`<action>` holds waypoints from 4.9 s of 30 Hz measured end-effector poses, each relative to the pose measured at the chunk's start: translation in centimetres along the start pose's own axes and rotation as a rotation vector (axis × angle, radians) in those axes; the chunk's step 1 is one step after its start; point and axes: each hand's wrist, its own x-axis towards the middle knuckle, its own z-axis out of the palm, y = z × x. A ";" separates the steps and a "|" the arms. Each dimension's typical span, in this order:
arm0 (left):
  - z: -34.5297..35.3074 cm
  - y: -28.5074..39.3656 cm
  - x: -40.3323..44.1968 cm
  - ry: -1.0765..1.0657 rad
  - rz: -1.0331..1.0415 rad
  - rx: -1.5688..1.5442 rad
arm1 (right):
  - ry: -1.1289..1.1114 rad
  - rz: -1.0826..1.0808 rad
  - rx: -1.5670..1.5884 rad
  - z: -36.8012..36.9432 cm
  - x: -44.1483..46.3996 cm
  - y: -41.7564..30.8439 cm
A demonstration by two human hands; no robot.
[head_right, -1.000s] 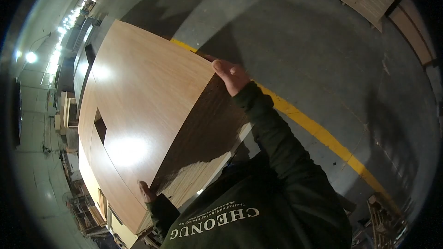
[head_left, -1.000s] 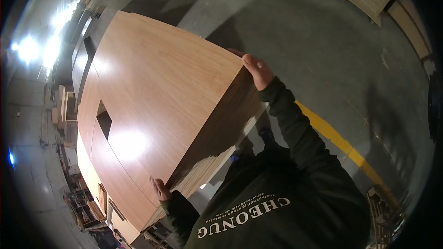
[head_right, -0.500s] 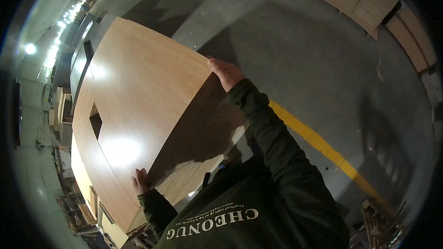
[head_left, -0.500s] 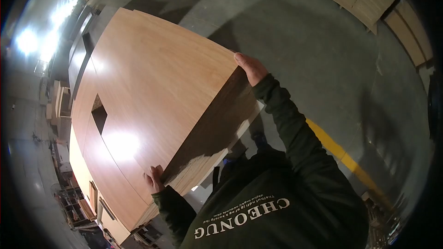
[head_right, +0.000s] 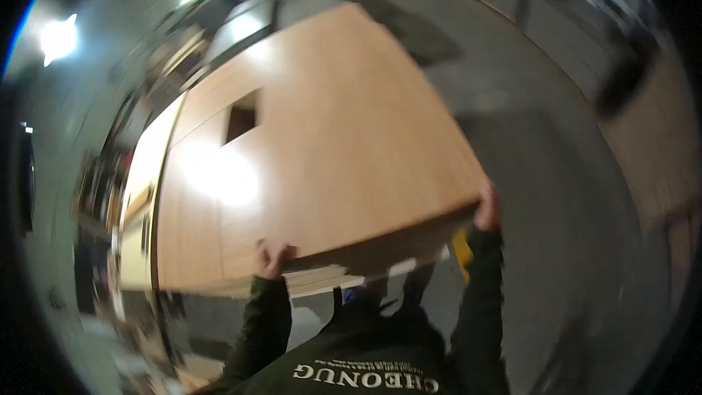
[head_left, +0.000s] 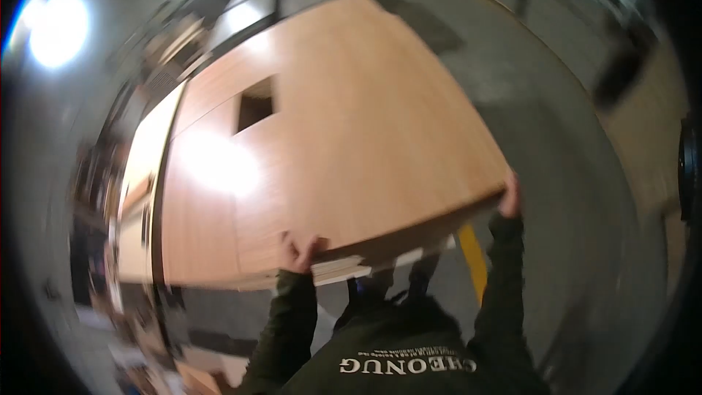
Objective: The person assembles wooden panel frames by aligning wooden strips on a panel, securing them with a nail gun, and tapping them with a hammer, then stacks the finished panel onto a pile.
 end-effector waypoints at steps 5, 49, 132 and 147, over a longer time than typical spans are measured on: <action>0.2 3.0 -0.7 0.040 -0.028 0.233 | 0.136 0.164 0.254 -3.5 2.5 3.3; -46.4 -12.3 -30.9 1.348 -0.730 -0.084 | -1.739 2.022 2.341 72.2 -64.0 -31.5; -114.0 -83.2 -107.7 2.504 -2.643 0.329 | -2.964 -1.234 -0.020 107.8 -205.3 16.1; -102.9 -100.3 -78.5 2.878 -0.356 -1.149 | -2.598 0.366 -0.790 119.5 -188.5 27.5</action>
